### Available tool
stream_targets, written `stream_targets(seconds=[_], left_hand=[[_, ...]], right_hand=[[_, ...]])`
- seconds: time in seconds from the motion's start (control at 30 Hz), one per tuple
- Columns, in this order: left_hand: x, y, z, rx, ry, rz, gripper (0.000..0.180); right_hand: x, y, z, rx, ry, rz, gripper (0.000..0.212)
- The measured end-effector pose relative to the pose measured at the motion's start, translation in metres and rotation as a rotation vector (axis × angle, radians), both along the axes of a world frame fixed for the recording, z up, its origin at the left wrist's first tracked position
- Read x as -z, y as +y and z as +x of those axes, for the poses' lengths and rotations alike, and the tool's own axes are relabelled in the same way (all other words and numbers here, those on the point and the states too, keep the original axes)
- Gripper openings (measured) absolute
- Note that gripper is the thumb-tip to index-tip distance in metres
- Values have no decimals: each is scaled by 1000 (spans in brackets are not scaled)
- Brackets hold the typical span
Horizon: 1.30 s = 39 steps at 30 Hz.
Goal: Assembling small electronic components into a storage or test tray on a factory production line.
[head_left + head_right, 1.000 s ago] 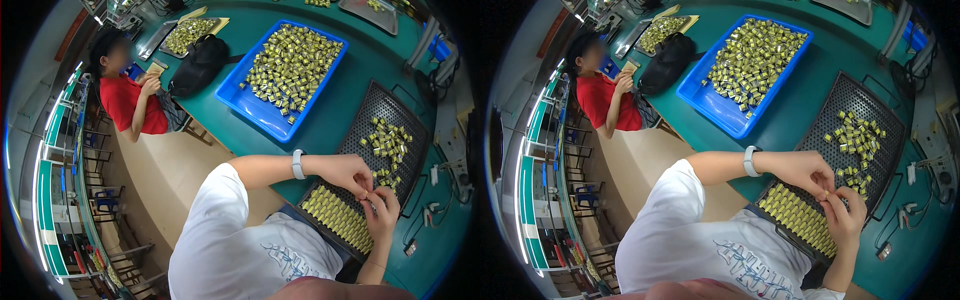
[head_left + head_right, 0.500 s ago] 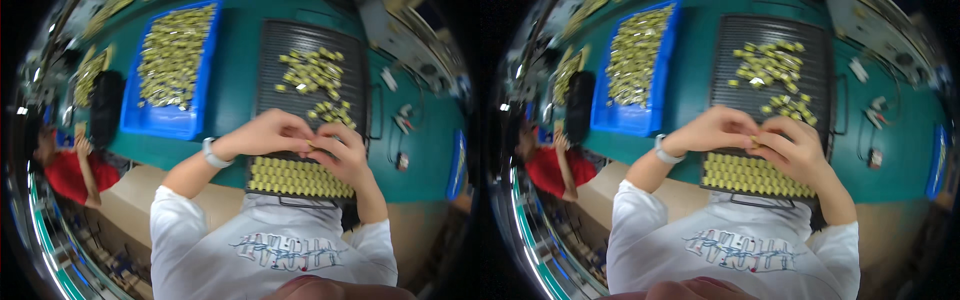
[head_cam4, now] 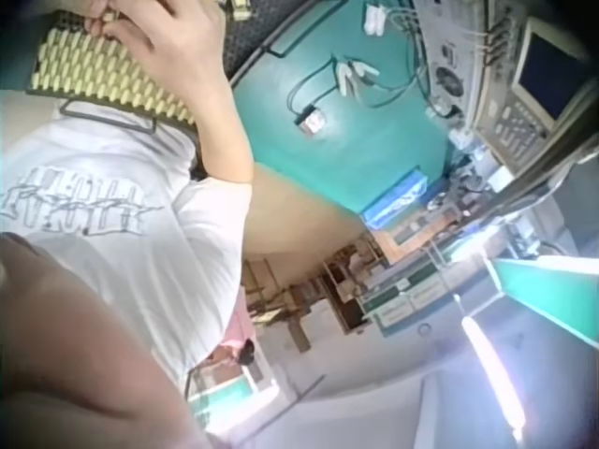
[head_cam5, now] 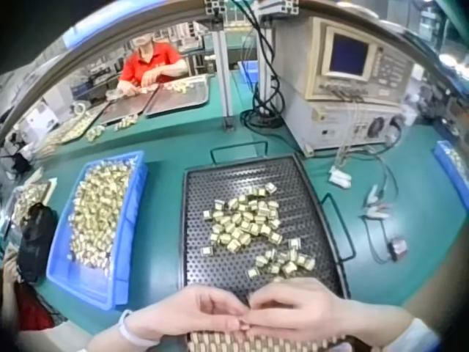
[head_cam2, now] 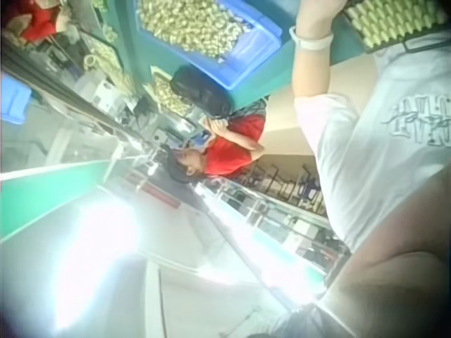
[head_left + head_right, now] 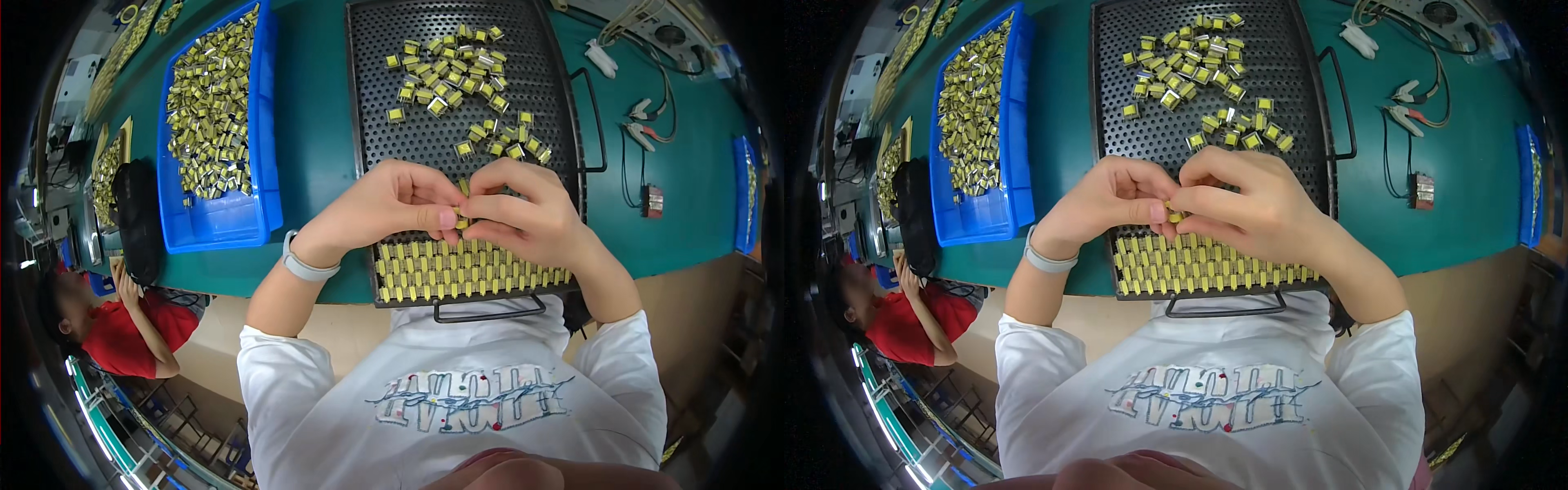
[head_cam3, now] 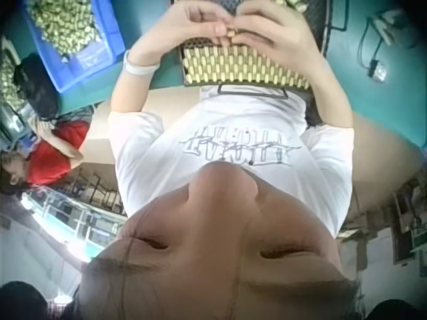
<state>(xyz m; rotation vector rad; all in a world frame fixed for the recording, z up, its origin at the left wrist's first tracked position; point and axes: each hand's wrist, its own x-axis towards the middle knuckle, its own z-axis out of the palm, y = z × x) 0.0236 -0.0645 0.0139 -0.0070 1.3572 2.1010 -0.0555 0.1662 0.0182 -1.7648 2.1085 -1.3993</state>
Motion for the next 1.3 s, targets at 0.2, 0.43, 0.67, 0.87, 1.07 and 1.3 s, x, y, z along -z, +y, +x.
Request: stream_targets(seconds=[0.2, 0.43, 0.67, 0.87, 1.07, 1.3], left_hand=[[-1, 2, 1, -44, -4, -34, 23], [-9, 12, 3, -187, 167, -194, 24], [-6, 6, 6, -158, 228, -196, 25], [-7, 9, 5, -129, 186, -227, 23], [-7, 8, 6, -113, 168, -205, 20], [-7, 4, 1, -182, 530, -562, 24]], right_hand=[[1, -3, 3, 3, 18, -39, 26], [1, 0, 3, 69, -67, -58, 30], [-3, 0, 1, 53, -114, -46, 35], [-2, 1, 0, 3, -128, -3, 35], [-2, 2, 1, 1, -93, -15, 31], [-4, 0, -1, 95, -125, 59, 34]])
